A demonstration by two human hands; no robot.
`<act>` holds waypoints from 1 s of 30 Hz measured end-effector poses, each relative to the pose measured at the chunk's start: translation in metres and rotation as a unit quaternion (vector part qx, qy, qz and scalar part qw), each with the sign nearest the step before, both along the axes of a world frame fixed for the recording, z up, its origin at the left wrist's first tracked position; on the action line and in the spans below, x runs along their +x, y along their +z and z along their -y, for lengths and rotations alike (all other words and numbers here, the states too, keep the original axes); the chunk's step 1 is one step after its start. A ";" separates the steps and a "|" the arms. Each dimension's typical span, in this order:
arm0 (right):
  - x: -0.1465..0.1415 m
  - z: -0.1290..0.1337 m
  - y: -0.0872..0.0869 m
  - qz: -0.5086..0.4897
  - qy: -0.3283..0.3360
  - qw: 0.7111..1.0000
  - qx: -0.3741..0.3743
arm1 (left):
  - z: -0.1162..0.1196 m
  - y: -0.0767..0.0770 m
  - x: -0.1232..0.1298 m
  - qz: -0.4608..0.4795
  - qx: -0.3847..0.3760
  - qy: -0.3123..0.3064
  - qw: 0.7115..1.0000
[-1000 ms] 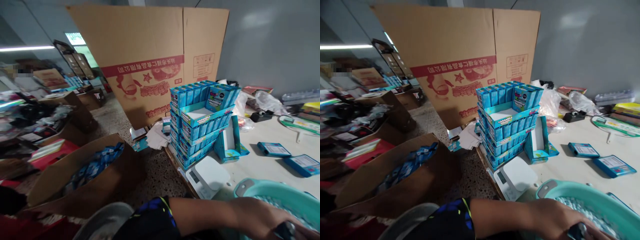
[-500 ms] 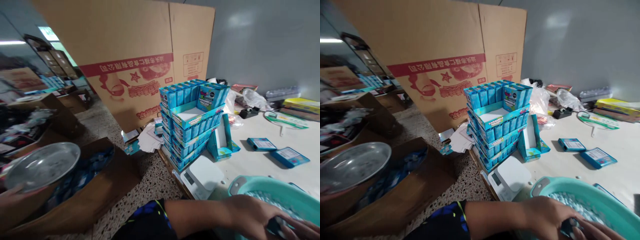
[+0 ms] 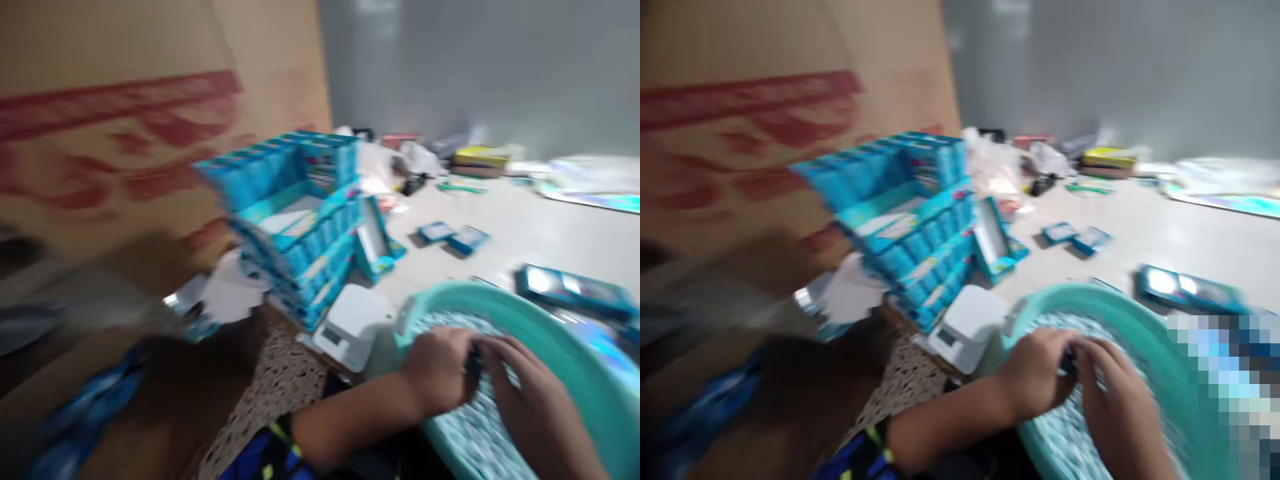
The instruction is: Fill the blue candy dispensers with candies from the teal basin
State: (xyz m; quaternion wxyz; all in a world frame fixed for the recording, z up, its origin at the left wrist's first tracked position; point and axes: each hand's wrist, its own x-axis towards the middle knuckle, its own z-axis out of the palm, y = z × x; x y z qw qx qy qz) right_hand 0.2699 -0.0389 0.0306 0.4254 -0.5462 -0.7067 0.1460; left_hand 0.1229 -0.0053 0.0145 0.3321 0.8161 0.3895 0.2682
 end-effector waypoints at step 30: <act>0.033 -0.034 -0.029 0.258 0.051 0.922 -0.285 | -0.058 -0.001 0.010 0.213 -0.136 0.068 0.965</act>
